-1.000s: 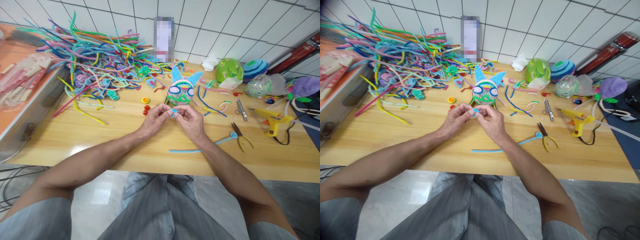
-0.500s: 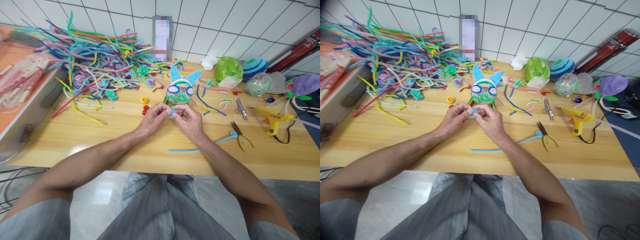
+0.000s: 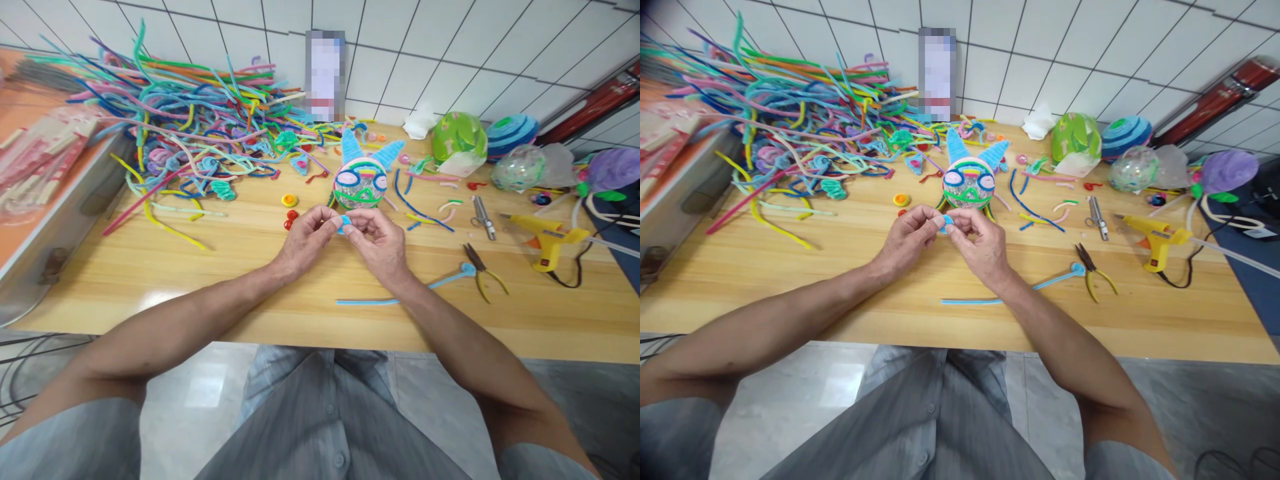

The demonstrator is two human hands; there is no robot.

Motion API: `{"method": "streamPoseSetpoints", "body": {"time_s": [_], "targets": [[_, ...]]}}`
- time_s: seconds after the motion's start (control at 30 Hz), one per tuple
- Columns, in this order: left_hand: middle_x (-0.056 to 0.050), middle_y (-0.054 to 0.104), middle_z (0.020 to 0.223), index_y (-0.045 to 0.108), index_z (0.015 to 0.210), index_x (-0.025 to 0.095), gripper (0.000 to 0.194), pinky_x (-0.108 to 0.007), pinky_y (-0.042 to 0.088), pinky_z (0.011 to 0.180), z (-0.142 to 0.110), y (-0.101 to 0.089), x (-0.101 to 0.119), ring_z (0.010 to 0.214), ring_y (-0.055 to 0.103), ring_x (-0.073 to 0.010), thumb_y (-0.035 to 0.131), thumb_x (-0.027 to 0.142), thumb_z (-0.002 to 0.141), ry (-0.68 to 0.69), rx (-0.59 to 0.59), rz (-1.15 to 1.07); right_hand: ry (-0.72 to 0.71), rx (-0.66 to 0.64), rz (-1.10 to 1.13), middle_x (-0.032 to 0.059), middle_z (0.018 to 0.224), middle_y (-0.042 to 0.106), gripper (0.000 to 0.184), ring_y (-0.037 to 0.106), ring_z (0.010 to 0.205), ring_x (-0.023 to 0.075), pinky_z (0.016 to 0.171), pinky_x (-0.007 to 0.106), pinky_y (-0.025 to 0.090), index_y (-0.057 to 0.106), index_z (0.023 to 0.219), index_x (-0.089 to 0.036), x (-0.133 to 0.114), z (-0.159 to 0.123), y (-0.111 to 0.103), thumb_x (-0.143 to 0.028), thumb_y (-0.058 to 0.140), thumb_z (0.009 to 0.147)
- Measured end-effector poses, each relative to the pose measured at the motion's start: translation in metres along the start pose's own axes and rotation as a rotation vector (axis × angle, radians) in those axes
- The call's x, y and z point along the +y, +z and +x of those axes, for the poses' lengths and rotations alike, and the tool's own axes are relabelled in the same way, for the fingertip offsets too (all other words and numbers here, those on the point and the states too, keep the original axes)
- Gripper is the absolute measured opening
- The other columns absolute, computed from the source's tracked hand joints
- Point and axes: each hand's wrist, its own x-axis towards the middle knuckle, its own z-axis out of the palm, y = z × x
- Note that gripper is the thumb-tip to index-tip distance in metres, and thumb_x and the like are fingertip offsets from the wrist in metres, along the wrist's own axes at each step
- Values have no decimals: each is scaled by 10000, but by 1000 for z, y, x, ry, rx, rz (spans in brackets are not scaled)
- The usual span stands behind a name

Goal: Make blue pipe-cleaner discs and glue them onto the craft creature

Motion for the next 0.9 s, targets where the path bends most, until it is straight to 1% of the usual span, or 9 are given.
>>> {"method": "streamPoseSetpoints", "body": {"time_s": [0.17,0.4,0.53,0.7,0.77,0.9], "targets": [[50,482,649,647,837,190,308,-247,317,534,-1,2,2,565,382,-95,748,479,870,-13,37,-12,-19,15,20,1,947,806,158,762,846,159,791,299,607,748,1064,-260,1,-2,2,-293,778,912],[48,501,659,633,806,193,329,-243,310,514,-2,5,2,551,385,-87,784,485,818,-47,80,-71,28,15,5,9,930,803,157,745,804,164,774,313,595,772,1070,-259,6,-4,5,-345,754,940],[54,480,641,649,837,191,342,-242,317,521,0,2,0,556,390,-91,779,507,840,-69,28,-66,49,16,11,4,894,797,151,726,766,150,745,294,581,773,1048,-247,6,-3,2,-348,746,940],[42,538,675,681,882,178,394,-248,318,536,5,-3,0,568,394,-91,780,558,852,-48,-77,-11,60,-12,-5,0,865,789,130,708,727,134,711,272,568,773,1017,-233,4,-1,-3,-321,727,934],[42,543,669,679,859,176,408,-251,318,548,5,-4,1,576,394,-94,791,568,839,-40,-73,10,65,-24,3,4,882,793,144,721,751,139,725,275,580,770,1030,-236,3,-1,-3,-324,735,922],[30,579,693,677,828,179,400,-254,349,590,3,-3,3,620,432,-107,789,563,833,-15,-34,39,79,-23,14,17,925,802,235,752,806,163,753,298,614,744,1089,-244,2,-1,-1,-379,761,898]]}}
